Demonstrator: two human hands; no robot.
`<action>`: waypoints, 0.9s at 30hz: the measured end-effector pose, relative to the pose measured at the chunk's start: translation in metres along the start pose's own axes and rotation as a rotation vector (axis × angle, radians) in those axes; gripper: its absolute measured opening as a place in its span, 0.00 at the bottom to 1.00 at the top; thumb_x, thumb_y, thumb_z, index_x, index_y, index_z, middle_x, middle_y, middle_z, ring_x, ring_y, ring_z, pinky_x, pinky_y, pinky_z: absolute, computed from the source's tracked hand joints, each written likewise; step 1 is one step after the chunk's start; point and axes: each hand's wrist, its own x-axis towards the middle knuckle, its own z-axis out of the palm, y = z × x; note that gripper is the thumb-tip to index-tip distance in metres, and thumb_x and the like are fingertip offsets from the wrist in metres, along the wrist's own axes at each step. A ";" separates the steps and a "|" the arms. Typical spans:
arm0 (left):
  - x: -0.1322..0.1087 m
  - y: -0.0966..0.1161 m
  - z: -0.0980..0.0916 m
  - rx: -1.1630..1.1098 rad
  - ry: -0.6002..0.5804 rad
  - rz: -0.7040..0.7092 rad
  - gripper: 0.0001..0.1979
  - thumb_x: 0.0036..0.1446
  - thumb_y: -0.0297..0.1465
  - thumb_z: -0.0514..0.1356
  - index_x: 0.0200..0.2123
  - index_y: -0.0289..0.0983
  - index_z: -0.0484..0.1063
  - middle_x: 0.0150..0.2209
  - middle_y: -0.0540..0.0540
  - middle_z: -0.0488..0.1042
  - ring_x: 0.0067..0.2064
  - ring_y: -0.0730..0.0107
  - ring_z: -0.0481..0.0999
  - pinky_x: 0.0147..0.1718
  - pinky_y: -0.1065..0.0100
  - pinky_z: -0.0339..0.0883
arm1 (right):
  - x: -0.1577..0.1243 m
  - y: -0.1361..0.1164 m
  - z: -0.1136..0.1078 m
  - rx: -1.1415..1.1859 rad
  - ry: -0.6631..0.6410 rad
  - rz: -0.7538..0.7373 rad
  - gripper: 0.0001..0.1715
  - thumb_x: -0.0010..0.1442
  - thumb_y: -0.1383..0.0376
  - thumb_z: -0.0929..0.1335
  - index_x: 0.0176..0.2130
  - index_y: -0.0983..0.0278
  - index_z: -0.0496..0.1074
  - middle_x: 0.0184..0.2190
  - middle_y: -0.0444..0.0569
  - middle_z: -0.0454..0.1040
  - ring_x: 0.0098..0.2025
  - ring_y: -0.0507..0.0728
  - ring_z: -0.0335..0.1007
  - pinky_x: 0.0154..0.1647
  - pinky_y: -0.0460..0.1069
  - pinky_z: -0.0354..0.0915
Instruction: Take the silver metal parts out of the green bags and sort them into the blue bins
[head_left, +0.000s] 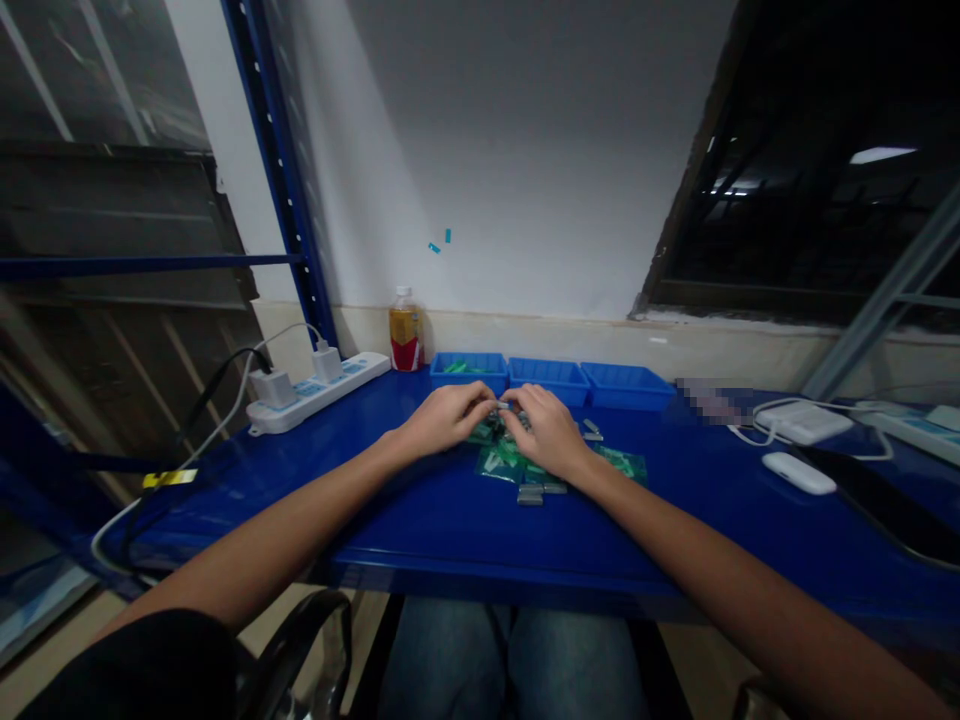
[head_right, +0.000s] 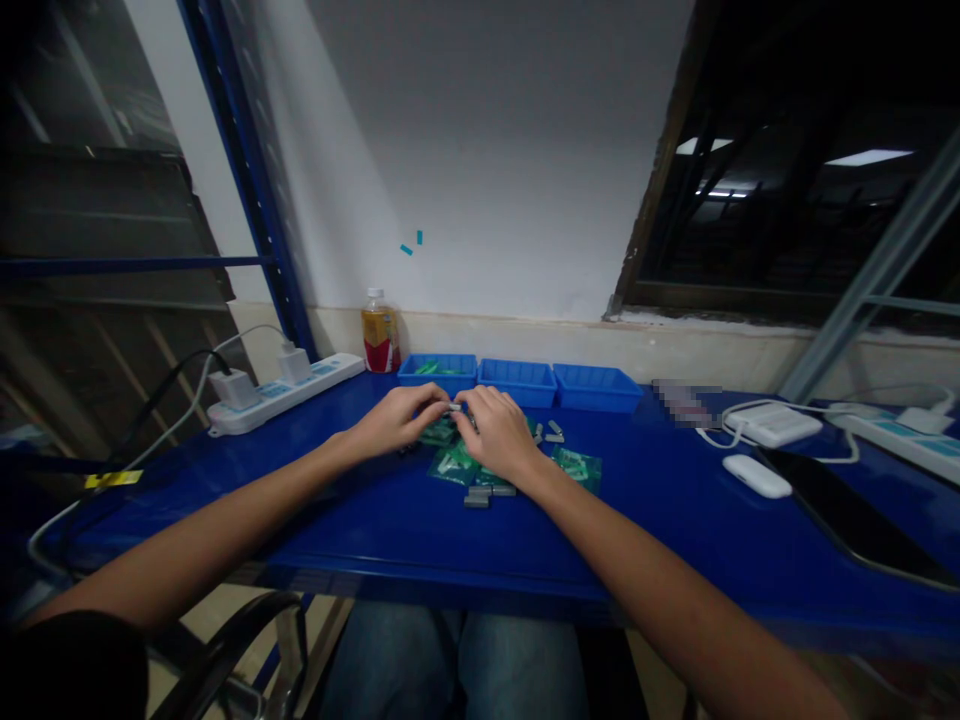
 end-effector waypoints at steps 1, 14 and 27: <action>0.001 -0.002 -0.002 0.020 -0.025 -0.003 0.15 0.64 0.37 0.48 0.40 0.35 0.69 0.33 0.45 0.74 0.34 0.69 0.72 0.33 0.69 0.62 | 0.001 0.003 0.000 -0.018 -0.001 -0.007 0.11 0.63 0.62 0.61 0.41 0.64 0.69 0.33 0.51 0.71 0.37 0.58 0.64 0.38 0.51 0.58; -0.017 -0.098 -0.050 0.064 -0.483 -0.309 0.16 0.50 0.34 0.61 0.43 0.37 0.73 0.34 0.47 0.75 0.30 0.69 0.72 0.28 0.72 0.61 | -0.022 0.133 -0.012 -0.338 0.046 0.587 0.19 0.60 0.56 0.62 0.37 0.66 0.75 0.36 0.57 0.71 0.43 0.64 0.61 0.40 0.55 0.57; -0.009 -0.079 -0.016 0.069 -0.175 -0.134 0.11 0.57 0.36 0.53 0.35 0.35 0.70 0.29 0.45 0.74 0.30 0.69 0.71 0.30 0.71 0.60 | -0.014 0.115 -0.014 -0.335 0.016 0.598 0.21 0.60 0.52 0.61 0.38 0.63 0.76 0.39 0.56 0.71 0.47 0.66 0.59 0.40 0.57 0.56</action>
